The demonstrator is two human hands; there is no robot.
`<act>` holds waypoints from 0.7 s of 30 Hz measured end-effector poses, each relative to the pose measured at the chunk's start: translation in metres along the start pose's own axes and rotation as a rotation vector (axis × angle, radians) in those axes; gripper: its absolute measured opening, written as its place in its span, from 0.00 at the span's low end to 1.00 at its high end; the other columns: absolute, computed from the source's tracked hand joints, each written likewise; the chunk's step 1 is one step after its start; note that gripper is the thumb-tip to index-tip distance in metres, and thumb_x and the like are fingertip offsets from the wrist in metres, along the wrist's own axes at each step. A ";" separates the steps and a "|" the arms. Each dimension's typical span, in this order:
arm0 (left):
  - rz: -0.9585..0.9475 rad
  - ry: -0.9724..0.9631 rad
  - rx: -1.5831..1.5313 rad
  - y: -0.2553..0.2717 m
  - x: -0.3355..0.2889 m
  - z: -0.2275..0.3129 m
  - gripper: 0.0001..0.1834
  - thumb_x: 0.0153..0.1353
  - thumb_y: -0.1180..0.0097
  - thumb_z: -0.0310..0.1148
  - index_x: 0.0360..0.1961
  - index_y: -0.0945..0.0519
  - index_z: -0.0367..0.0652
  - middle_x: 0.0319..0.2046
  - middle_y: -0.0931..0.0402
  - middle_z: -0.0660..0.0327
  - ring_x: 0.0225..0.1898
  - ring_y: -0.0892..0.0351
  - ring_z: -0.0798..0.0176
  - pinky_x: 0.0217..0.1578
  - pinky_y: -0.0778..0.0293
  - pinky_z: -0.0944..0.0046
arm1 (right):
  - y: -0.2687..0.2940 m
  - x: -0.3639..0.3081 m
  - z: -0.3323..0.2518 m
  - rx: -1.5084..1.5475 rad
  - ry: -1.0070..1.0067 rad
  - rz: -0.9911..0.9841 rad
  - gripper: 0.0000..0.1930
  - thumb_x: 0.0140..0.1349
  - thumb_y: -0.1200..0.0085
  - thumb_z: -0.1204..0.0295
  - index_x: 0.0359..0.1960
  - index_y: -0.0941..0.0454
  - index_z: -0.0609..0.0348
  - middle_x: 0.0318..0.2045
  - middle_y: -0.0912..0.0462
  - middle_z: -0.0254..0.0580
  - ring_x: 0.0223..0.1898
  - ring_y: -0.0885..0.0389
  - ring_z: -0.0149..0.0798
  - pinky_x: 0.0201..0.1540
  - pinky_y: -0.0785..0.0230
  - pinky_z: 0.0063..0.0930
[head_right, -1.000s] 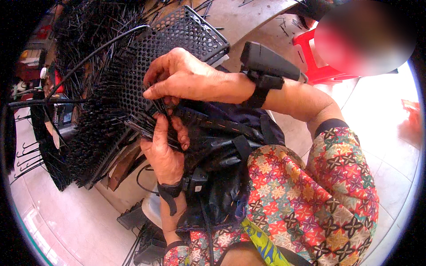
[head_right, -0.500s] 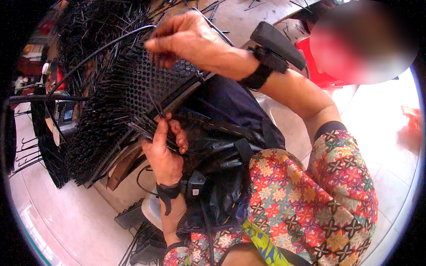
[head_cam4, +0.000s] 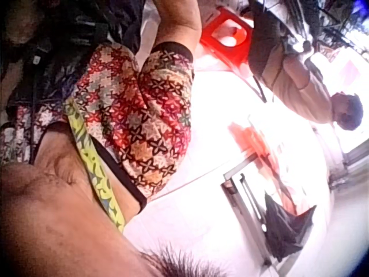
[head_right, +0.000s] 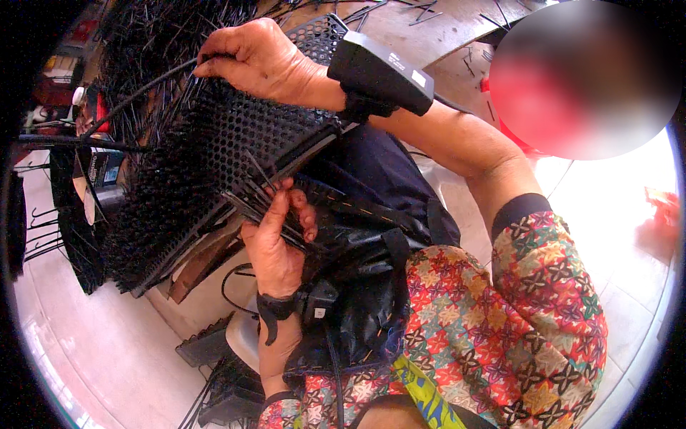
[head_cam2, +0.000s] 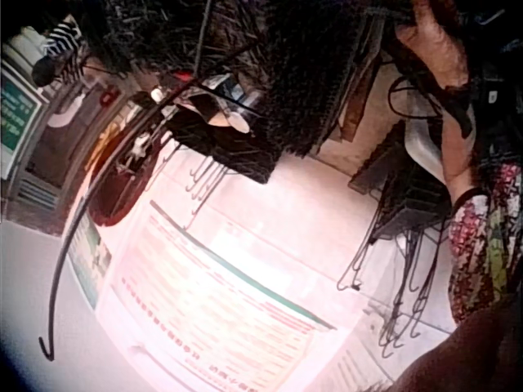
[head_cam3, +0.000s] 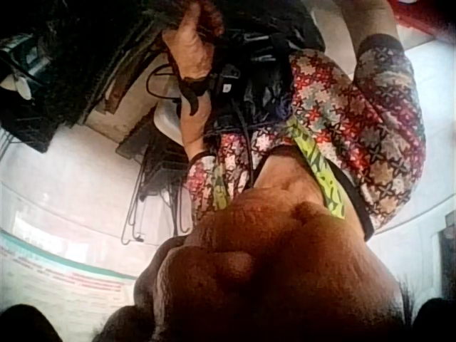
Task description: The person threads long black metal rods through small holes in a rectangular metal plate. The person handles the rods one by one, carefully inserting the tip of each rod into the grid of the plate.
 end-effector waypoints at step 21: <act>-0.003 0.050 -0.046 0.001 0.004 -0.005 0.10 0.54 0.50 0.30 0.34 0.29 0.35 0.22 0.29 0.59 0.18 0.32 0.67 0.14 0.37 0.71 | 0.006 0.004 0.009 0.062 -0.265 -0.094 0.07 0.48 0.45 0.72 0.26 0.24 0.64 0.17 0.24 0.36 0.20 0.30 0.25 0.23 0.37 0.18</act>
Point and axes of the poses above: each hand's wrist, its own x-axis towards the middle knuckle, its own y-axis out of the back of the hand, z = x × y, the point moved 4 cm from there along x, towards the middle knuckle
